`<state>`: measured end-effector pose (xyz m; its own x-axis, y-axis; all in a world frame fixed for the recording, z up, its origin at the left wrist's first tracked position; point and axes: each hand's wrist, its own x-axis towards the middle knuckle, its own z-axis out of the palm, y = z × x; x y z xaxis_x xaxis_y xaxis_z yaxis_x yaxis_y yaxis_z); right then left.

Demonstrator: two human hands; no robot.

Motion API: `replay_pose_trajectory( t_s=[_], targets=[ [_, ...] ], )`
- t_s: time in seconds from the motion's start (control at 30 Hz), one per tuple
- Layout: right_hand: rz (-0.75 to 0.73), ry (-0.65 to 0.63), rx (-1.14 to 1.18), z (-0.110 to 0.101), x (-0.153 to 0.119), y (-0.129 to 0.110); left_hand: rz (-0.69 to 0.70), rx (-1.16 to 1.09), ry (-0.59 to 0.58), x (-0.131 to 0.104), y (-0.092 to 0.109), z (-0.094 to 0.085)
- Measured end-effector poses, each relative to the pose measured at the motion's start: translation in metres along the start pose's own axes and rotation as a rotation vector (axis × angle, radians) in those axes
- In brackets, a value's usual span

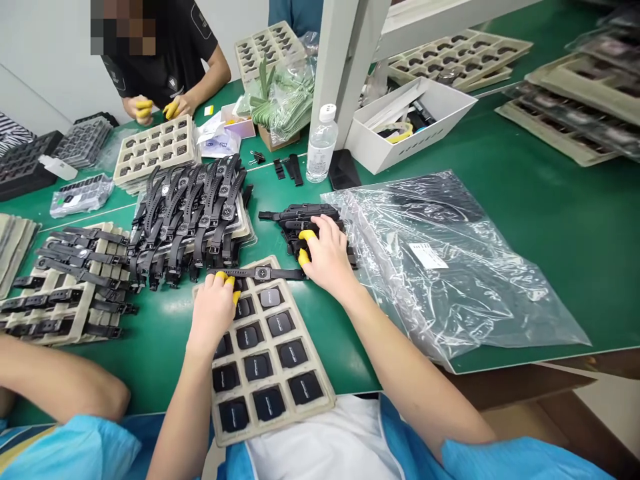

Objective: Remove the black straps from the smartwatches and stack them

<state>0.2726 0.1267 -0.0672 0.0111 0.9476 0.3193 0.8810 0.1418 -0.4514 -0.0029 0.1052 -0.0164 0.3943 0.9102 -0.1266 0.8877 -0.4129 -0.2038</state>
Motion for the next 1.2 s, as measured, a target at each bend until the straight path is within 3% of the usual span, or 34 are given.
replay_pose_trajectory(
  t_s=[0.17,0.3,0.43,0.5,0.6,0.67,0.73,0.83,1.07,1.2],
  targets=[
    [-0.056,0.083,0.081,-0.007,0.001,0.003,-0.026,0.028,0.001,0.006,0.002,0.001],
    [-0.136,0.271,0.322,-0.021,0.001,-0.002,-0.034,-0.035,-0.031,0.003,-0.008,-0.006],
    [-0.054,0.361,0.800,-0.030,-0.012,-0.022,-0.115,-0.474,0.015,0.003,-0.004,-0.029],
    [0.112,0.277,1.097,-0.027,-0.022,-0.036,-0.124,-0.829,0.051,0.008,0.010,-0.036],
    [0.356,-0.086,1.460,-0.017,-0.038,-0.055,-0.069,-1.271,0.101,0.023,0.036,-0.026],
    [0.456,-0.345,1.610,-0.010,-0.045,-0.064,-0.041,-1.416,0.156,0.031,0.048,-0.010],
    [0.526,-0.490,1.663,-0.006,-0.049,-0.069,-0.009,-1.480,0.143,0.035,0.052,0.004],
    [0.576,-0.552,1.617,-0.007,-0.049,-0.071,0.052,-1.481,0.129,0.034,0.047,0.015],
    [0.523,-0.592,1.486,-0.013,-0.046,-0.069,0.379,-1.160,0.336,0.034,0.037,0.020],
    [0.521,-0.652,1.515,-0.013,-0.046,-0.066,0.419,-1.121,0.321,0.035,0.036,0.025]
  ],
)
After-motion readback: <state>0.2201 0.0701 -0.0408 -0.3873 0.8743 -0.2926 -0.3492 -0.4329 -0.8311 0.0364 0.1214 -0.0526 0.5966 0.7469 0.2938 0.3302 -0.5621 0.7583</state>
